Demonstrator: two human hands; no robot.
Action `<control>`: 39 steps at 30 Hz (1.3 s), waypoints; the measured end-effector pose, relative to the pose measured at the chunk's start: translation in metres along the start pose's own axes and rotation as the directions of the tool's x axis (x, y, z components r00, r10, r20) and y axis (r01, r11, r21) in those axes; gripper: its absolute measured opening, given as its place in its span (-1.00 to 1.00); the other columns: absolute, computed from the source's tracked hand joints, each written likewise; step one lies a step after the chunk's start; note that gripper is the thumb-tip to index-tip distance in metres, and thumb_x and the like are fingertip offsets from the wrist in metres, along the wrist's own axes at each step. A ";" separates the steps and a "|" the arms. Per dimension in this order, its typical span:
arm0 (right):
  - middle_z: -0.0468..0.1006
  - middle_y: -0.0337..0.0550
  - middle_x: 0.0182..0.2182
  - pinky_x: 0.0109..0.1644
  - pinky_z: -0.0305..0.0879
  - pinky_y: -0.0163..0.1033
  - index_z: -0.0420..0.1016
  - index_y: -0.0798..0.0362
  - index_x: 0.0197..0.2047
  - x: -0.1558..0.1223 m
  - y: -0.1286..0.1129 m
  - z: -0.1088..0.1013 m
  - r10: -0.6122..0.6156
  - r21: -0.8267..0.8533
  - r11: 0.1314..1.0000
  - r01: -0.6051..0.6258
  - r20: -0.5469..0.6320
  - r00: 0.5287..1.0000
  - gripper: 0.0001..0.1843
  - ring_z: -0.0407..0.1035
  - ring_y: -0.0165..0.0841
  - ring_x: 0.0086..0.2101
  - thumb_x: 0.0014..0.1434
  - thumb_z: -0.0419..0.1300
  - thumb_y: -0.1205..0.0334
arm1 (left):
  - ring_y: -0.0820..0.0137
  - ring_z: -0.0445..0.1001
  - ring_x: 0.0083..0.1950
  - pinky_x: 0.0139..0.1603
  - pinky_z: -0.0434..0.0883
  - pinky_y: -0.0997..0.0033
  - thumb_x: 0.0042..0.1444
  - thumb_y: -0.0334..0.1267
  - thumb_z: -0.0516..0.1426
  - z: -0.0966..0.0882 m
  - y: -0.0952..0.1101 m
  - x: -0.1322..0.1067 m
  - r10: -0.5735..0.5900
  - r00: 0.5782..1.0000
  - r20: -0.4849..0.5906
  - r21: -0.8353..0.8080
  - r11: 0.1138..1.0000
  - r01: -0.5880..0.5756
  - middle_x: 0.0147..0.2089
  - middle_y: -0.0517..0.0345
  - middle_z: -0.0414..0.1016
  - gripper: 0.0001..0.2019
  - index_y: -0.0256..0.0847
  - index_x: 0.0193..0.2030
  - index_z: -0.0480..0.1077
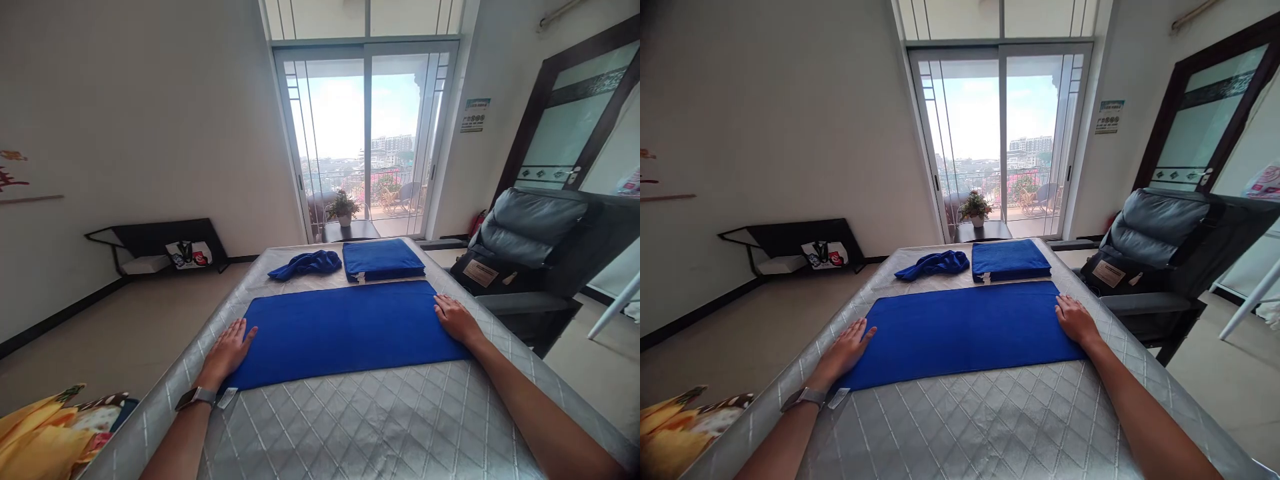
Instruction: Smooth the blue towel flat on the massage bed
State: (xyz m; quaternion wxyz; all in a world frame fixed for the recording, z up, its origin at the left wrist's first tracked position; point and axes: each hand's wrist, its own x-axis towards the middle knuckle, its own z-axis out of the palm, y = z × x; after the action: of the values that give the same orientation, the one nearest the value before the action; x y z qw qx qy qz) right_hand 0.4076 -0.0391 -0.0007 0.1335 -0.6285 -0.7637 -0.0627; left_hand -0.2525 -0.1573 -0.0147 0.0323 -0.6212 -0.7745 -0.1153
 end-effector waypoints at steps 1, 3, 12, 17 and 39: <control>0.25 0.07 0.35 0.44 -0.08 0.03 0.28 0.24 0.36 -0.001 -0.001 -0.002 -0.015 -0.015 1.000 0.015 -0.015 1.000 -0.38 0.07 -0.16 0.35 0.37 -0.20 0.14 | 0.12 0.02 0.51 0.50 -0.01 0.02 0.33 0.19 -0.28 -0.005 0.002 -0.002 0.005 1.000 -0.012 -0.003 1.000 -0.005 0.49 -0.24 0.05 -0.19 -0.49 0.44 0.06; 0.27 0.07 0.34 0.45 -0.12 0.04 0.31 0.24 0.34 -0.001 -0.004 -0.007 -0.050 -0.043 0.998 0.048 -0.050 0.997 -0.38 0.08 -0.14 0.34 0.36 -0.19 0.16 | 0.15 -0.01 0.52 0.51 -0.05 0.04 0.34 0.19 -0.29 -0.018 0.011 -0.007 0.020 0.999 -0.038 -0.020 1.000 -0.021 0.50 -0.22 0.04 -0.19 -0.49 0.45 0.04; 0.11 0.06 0.40 0.44 -0.11 0.03 0.14 0.24 0.44 -0.019 -0.143 -0.045 -0.245 0.164 0.958 0.234 0.055 0.968 -0.31 -0.06 -0.17 0.40 0.42 -0.25 0.01 | 0.28 -0.06 0.53 0.52 0.02 0.10 0.41 0.14 -0.29 -0.040 0.174 -0.043 0.456 0.890 -0.012 -0.233 0.864 -0.446 0.52 0.00 0.01 -0.33 -0.25 0.47 0.04; -0.07 0.09 0.44 0.46 -0.18 0.02 0.01 0.30 0.48 -0.049 -0.239 -0.035 -0.396 0.249 0.904 0.346 0.188 0.899 -0.29 -0.18 -0.16 0.42 0.41 -0.24 0.05 | 0.23 -0.14 0.55 0.54 -0.06 0.03 0.40 0.15 -0.30 -0.023 0.253 -0.064 0.643 0.764 0.055 -0.205 0.756 -0.621 0.53 -0.09 -0.10 -0.29 -0.31 0.49 -0.05; -0.07 -0.03 0.45 0.47 -0.19 0.06 0.02 0.19 0.48 -0.072 -0.011 -0.003 0.018 -0.025 1.000 -0.012 0.240 0.971 -0.16 -0.20 -0.18 0.42 0.32 -0.29 -0.16 | -0.01 -0.02 0.52 0.43 0.07 -0.13 0.29 0.12 -0.25 0.010 -0.026 -0.083 0.146 0.986 0.078 0.121 0.981 -0.155 0.50 -0.16 0.04 -0.28 -0.29 0.41 0.19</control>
State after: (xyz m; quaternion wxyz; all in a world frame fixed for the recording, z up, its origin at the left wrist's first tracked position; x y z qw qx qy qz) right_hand 0.4095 -0.1106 -0.0171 0.0333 -0.6386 -0.7688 0.0058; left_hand -0.2582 -0.2400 -0.0438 0.0538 -0.6782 -0.7318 -0.0418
